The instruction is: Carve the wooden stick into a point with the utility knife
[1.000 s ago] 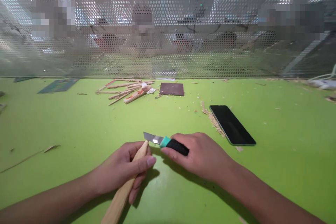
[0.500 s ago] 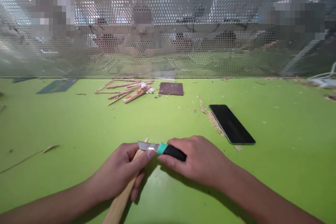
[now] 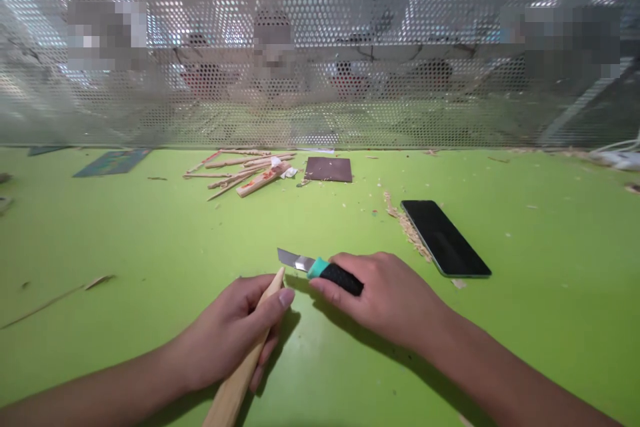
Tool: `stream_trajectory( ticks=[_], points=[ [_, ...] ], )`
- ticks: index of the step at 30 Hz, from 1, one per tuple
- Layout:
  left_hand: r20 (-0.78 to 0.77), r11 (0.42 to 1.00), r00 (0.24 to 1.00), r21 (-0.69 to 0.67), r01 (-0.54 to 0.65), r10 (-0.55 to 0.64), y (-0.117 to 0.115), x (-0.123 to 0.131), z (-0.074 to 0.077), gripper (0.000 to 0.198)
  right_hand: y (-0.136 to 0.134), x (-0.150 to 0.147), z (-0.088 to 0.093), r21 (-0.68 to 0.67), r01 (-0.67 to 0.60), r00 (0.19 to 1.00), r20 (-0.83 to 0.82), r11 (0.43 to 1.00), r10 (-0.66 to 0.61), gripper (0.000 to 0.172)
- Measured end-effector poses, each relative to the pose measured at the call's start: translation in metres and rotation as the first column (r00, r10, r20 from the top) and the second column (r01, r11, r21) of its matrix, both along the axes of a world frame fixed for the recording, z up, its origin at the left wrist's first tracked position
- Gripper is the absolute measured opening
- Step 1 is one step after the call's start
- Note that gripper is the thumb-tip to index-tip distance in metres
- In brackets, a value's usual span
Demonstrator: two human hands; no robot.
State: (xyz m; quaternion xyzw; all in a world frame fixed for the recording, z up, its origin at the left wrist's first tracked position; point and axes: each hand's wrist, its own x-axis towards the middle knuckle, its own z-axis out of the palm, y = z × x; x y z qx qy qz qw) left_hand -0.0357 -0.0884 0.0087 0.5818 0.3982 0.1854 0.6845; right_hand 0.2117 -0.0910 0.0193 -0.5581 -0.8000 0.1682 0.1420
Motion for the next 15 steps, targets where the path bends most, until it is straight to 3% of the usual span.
stream_trajectory(
  ticks=[5, 11, 15],
  points=[
    [0.044, 0.992, 0.999, 0.123, -0.024, 0.018, 0.0, -0.001, -0.001, 0.05, 0.0, 0.001, 0.004, -0.033, -0.014, 1.0, -0.01, 0.999, 0.014, 0.058],
    [0.147, 0.998, 0.989, -0.062, -0.006, 0.015, 0.005, -0.003, -0.005, 0.048, 0.0, 0.001, 0.005, -0.034, -0.043, 0.998, -0.042, 0.999, 0.041, 0.053],
    [0.172, 0.993, 0.985, -0.111, 0.026, -0.006, 0.01, -0.004, -0.005, 0.045, -0.002, 0.0, 0.004, -0.054, -0.106, 0.99, -0.095, 0.993, 0.1, 0.054]
  ],
)
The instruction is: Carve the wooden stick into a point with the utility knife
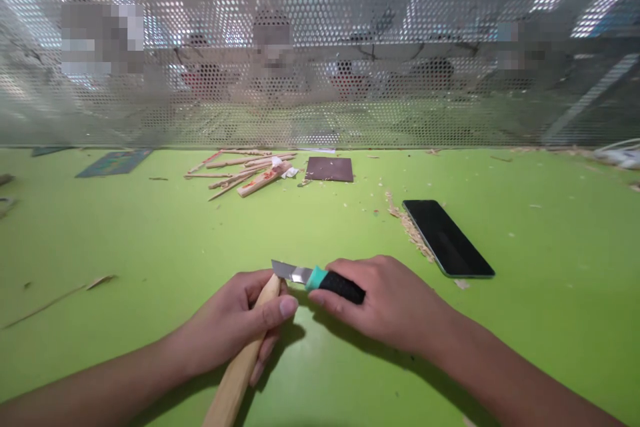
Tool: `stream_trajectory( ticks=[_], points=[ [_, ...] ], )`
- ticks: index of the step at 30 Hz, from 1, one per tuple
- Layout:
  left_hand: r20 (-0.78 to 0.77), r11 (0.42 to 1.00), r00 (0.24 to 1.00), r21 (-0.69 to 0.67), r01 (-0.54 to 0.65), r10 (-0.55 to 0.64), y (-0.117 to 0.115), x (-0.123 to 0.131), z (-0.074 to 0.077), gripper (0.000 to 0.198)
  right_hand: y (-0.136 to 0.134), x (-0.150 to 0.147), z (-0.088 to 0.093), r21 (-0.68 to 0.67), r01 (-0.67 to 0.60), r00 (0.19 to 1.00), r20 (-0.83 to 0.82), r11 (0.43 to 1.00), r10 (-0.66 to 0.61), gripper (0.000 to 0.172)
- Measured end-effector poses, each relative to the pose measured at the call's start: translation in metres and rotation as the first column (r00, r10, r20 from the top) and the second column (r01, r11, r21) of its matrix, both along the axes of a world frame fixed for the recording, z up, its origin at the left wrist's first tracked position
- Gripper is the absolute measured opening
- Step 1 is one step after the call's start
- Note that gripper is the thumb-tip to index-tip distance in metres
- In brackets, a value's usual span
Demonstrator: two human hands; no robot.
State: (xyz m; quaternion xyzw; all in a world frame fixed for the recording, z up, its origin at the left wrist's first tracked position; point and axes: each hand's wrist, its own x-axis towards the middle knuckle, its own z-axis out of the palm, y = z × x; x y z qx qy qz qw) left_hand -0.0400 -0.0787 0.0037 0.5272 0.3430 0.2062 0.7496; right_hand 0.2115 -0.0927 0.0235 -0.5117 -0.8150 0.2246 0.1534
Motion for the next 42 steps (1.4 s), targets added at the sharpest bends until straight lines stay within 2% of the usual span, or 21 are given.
stream_trajectory(
  ticks=[5, 8, 11, 14, 18, 21, 26, 29, 33, 37, 42],
  points=[
    [0.037, 0.998, 0.997, -0.024, 0.066, -0.065, 0.0039, -0.0013, -0.0004, 0.041, -0.0029, -0.0025, -0.0029, -0.034, -0.092, 0.995, -0.039, 0.995, 0.091, 0.049],
    [0.088, 0.994, 0.991, -0.047, 0.103, -0.099, 0.0042, -0.0018, -0.0012, 0.046, -0.0039, -0.0038, -0.0062, -0.022, -0.09, 0.995, -0.043, 0.996, 0.089, 0.049],
    [0.076, 0.994, 0.993, -0.055, 0.099, -0.095, 0.0038, -0.0022, -0.0013, 0.051, -0.0048, -0.0051, -0.0089, 0.013, -0.082, 0.996, -0.045, 0.997, 0.082, 0.052],
    [0.063, 0.994, 0.993, -0.049, 0.099, -0.096, 0.0034, -0.0025, -0.0015, 0.054, -0.005, -0.0054, -0.0091, 0.044, -0.04, 0.999, -0.035, 0.998, 0.041, 0.055],
    [0.074, 0.994, 0.992, -0.021, 0.103, -0.101, 0.0024, -0.0033, -0.003, 0.055, -0.0028, -0.0032, -0.006, 0.068, 0.092, 0.996, -0.02, 0.993, -0.091, 0.06],
    [0.075, 0.995, 0.993, -0.033, 0.094, -0.092, 0.0018, -0.0034, -0.0043, 0.054, -0.0009, -0.0013, -0.0046, 0.082, 0.112, 0.994, -0.021, 0.99, -0.11, 0.057],
    [0.144, 0.993, 0.987, -0.083, 0.079, -0.066, 0.0019, -0.0015, -0.0057, 0.049, 0.0, -0.0005, -0.0066, 0.066, 0.088, 0.996, -0.021, 0.994, -0.087, 0.053],
    [0.13, 0.993, 0.99, -0.096, 0.061, -0.048, 0.0014, -0.0006, -0.0043, 0.049, -0.0011, -0.0015, -0.007, 0.057, 0.058, 0.998, -0.027, 0.997, -0.056, 0.053],
    [0.055, 0.996, 0.995, -0.031, 0.084, -0.083, 0.0018, -0.0011, -0.0002, 0.053, -0.0051, -0.003, -0.0057, 0.014, -0.04, 0.998, -0.041, 0.999, 0.041, 0.054],
    [0.01, 0.997, 0.996, 0.001, 0.083, -0.083, 0.0023, -0.0027, 0.0032, 0.047, -0.0082, -0.0048, -0.0046, 0.0, -0.129, 0.991, -0.02, 0.992, 0.129, 0.055],
    [-0.047, 0.991, 0.995, 0.089, 0.097, -0.093, 0.0008, -0.0028, 0.0034, 0.048, -0.008, -0.0077, -0.0064, 0.011, -0.09, 0.996, -0.006, 0.996, 0.091, 0.056]
  ],
)
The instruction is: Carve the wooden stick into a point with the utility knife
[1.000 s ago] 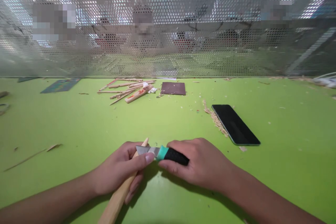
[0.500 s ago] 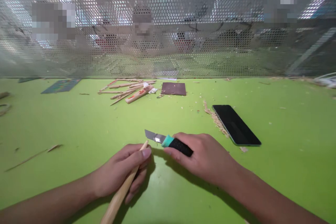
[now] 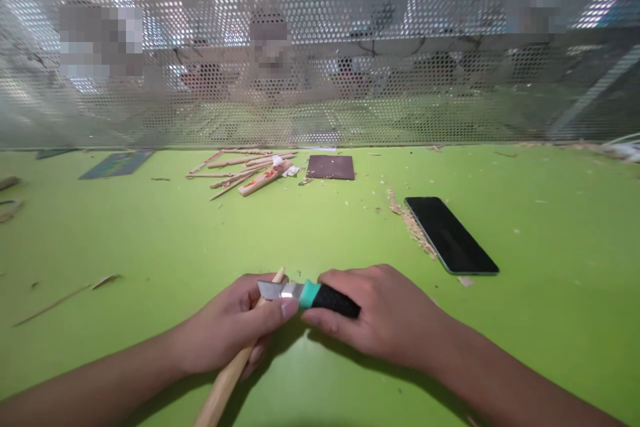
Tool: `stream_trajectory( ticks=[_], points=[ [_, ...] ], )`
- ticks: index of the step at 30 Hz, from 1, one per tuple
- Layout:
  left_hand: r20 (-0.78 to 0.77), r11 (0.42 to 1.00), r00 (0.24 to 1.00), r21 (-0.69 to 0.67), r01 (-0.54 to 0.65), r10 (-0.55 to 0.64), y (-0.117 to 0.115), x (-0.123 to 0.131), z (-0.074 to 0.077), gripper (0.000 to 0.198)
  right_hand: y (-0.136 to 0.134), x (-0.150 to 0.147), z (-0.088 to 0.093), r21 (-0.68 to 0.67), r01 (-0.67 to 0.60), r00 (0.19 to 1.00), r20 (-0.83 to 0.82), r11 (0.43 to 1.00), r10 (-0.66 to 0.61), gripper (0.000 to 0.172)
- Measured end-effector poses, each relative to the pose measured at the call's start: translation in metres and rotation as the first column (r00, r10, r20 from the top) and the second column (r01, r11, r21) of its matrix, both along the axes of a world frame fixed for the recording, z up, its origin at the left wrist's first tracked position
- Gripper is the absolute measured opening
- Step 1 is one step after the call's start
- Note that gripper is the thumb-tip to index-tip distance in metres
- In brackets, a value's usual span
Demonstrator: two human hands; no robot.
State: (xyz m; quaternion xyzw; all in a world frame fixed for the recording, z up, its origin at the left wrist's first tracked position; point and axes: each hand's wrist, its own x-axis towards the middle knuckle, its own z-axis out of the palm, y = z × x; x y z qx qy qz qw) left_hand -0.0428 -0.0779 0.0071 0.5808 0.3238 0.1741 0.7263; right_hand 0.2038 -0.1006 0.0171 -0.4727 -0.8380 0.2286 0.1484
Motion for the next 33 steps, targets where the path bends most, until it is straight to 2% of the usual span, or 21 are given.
stream_trajectory(
  ticks=[5, 7, 9, 14, 18, 24, 27, 33],
  points=[
    [0.016, 0.999, 0.999, 0.035, -0.036, 0.036, -0.0014, 0.0012, -0.0032, 0.048, 0.0048, 0.003, -0.0032, 0.017, 0.151, 0.988, -0.021, 0.988, -0.151, 0.059],
    [0.016, 0.999, 0.999, 0.028, -0.043, 0.042, -0.0015, 0.0015, -0.0041, 0.047, 0.0057, 0.0044, -0.0025, 0.024, 0.174, 0.985, -0.022, 0.984, -0.173, 0.058],
    [0.027, 0.999, 0.998, 0.007, -0.051, 0.051, -0.0014, 0.0016, -0.0043, 0.048, 0.0051, 0.0047, -0.0005, 0.003, 0.15, 0.988, -0.036, 0.989, -0.15, 0.056],
    [0.016, 0.998, 0.999, -0.049, -0.035, 0.035, 0.0001, 0.0012, -0.0009, 0.046, 0.0024, 0.0027, 0.0031, -0.105, -0.004, 0.998, -0.066, 0.995, -0.003, 0.052],
    [0.012, 0.999, 1.0, -0.039, -0.01, 0.01, 0.0012, 0.0008, 0.0025, 0.045, 0.0025, 0.0022, 0.0004, -0.088, -0.038, 0.997, -0.069, 0.995, 0.032, 0.05],
    [-0.009, 1.0, 1.0, -0.017, -0.003, 0.003, 0.002, 0.0009, 0.0032, 0.056, 0.0, -0.0005, -0.0042, -0.04, 0.013, 0.999, -0.05, 0.999, -0.015, 0.05],
    [-0.008, 0.999, 0.999, -0.006, -0.034, 0.034, 0.0002, 0.0012, 0.0031, 0.054, -0.0011, -0.0019, -0.0053, -0.013, 0.052, 0.997, -0.048, 0.999, -0.052, 0.053],
    [0.008, 0.997, 0.997, -0.009, -0.077, 0.077, -0.0038, 0.0015, -0.0006, 0.049, 0.0032, -0.0003, 0.0007, 0.002, 0.223, 0.975, -0.021, 0.975, -0.223, 0.06]
  ],
)
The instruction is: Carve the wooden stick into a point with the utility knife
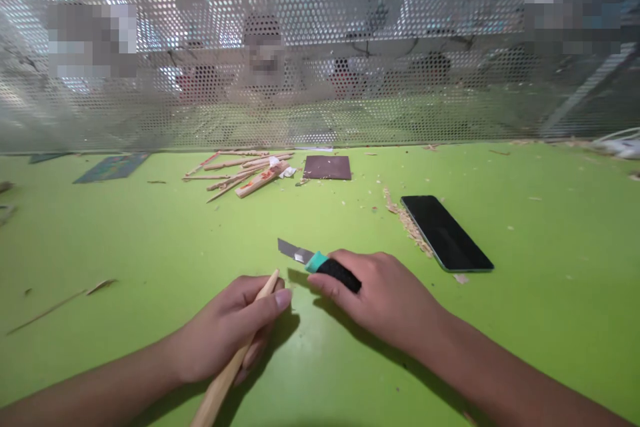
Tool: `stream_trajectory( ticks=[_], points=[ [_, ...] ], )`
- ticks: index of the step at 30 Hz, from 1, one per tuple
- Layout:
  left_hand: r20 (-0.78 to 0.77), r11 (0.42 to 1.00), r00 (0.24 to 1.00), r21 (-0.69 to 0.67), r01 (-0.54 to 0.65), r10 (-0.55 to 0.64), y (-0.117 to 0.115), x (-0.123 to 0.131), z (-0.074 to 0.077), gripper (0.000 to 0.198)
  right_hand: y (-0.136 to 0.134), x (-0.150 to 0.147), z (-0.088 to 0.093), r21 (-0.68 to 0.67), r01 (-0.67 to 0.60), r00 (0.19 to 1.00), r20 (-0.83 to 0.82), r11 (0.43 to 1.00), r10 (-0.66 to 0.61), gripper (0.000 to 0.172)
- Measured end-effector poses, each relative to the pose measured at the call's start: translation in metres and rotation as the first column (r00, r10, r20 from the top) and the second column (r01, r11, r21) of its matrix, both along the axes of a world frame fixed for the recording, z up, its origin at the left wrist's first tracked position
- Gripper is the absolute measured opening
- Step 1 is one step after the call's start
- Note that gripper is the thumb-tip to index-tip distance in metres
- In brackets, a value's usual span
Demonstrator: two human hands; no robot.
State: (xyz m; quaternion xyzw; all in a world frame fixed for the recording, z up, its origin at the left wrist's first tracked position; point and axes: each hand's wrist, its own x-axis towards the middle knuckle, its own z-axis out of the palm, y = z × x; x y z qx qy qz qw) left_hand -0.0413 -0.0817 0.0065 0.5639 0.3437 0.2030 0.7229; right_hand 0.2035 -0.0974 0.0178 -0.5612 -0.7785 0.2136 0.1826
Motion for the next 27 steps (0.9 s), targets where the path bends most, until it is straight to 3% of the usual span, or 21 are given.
stream_trajectory(
  ticks=[8, 13, 19, 23, 27],
  points=[
    [0.034, 1.0, 0.999, -0.023, -0.016, 0.017, 0.0, 0.0, -0.004, 0.044, 0.0, 0.0, 0.002, -0.019, -0.026, 1.0, -0.002, 0.999, 0.026, 0.058],
    [0.016, 0.999, 0.999, 0.008, -0.038, 0.038, 0.001, 0.002, 0.003, 0.042, 0.0, 0.001, 0.004, -0.06, -0.123, 0.992, -0.031, 0.991, 0.121, 0.054],
    [-0.075, 0.996, 0.997, 0.092, 0.021, -0.014, 0.002, 0.0, 0.003, 0.042, -0.002, -0.001, 0.004, -0.091, -0.234, 0.972, -0.019, 0.968, 0.233, 0.05],
    [-0.143, 0.995, 0.99, 0.1, -0.007, 0.021, 0.0, 0.002, 0.004, 0.045, 0.0, 0.0, 0.002, -0.055, -0.152, 0.988, 0.005, 0.987, 0.152, 0.053],
    [-0.106, 0.996, 0.994, 0.084, -0.015, 0.024, -0.003, 0.003, 0.005, 0.042, 0.002, 0.002, 0.001, -0.005, -0.056, 0.998, 0.033, 0.998, 0.056, 0.056]
  ],
)
